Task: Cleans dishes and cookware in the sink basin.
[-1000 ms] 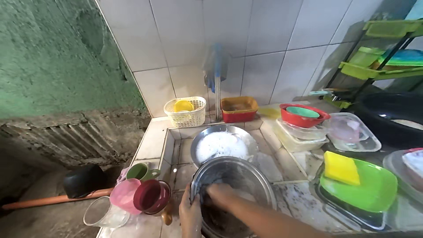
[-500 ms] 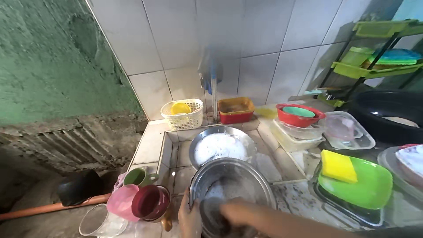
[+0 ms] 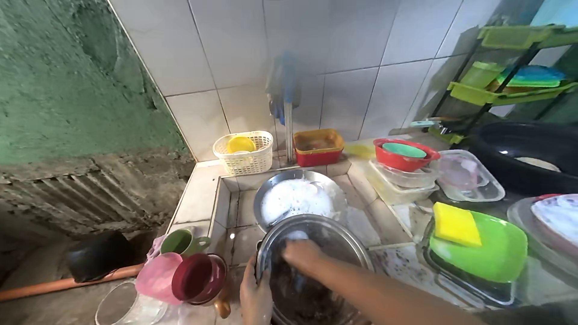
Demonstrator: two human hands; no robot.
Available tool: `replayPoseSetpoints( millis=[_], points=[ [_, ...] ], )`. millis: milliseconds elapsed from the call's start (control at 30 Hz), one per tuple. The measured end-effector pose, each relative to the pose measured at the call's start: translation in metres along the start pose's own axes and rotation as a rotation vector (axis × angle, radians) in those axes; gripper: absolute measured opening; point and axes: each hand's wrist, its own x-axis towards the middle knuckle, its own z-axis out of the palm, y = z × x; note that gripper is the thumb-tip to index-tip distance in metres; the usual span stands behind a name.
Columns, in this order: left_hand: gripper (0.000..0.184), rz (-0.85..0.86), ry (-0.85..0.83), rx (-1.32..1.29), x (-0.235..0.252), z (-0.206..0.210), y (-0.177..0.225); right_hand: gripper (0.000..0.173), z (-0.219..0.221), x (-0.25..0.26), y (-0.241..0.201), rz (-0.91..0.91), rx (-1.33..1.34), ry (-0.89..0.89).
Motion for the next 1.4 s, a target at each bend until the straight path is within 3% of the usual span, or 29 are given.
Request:
replayPoseSetpoints(
  millis=[133,233,333,500,633,933,1000,1067,1133,1200,1300,1400],
  points=[
    [0.046,-0.003,0.052,-0.091,0.0,0.004,-0.002,0.034,-0.02,-0.032,-0.007,0.402,0.025,-0.233],
    [0.045,0.012,0.064,-0.125,-0.002,0.008,0.0,0.035,-0.012,-0.057,-0.004,0.344,0.028,-0.439],
    [0.044,0.01,0.065,-0.138,-0.002,0.009,0.0,0.032,0.003,-0.05,-0.007,0.185,0.078,-0.513],
    [0.04,0.041,0.033,-0.067,0.003,0.008,-0.001,0.034,0.01,-0.034,-0.029,0.093,0.363,-0.271],
    [0.041,0.018,0.0,-0.015,0.007,0.007,0.003,0.028,-0.004,-0.011,-0.032,0.158,0.293,-0.129],
    [0.042,0.007,-0.047,0.047,0.01,0.006,0.006,0.029,-0.014,-0.023,0.01,0.498,0.083,-0.212],
    [0.043,0.003,-0.07,0.076,0.011,0.004,0.009,0.027,-0.009,-0.017,0.007,0.442,0.099,-0.172],
    [0.042,0.0,-0.074,0.091,0.012,0.004,0.009,0.027,-0.002,-0.015,-0.002,0.264,0.154,-0.127],
    [0.041,0.011,-0.073,0.129,0.012,0.003,0.01,0.029,0.007,-0.024,-0.01,0.06,0.179,-0.176],
    [0.041,0.027,-0.073,0.169,0.012,0.001,0.009,0.027,0.008,-0.043,-0.01,-0.028,0.122,-0.297],
    [0.042,0.051,-0.077,0.192,0.01,0.001,0.009,0.022,0.0,-0.062,0.009,-0.024,-0.05,-0.386],
    [0.041,0.021,-0.086,0.164,0.011,0.003,0.011,0.024,-0.012,-0.045,0.035,0.129,-0.113,-0.253]
  ],
)
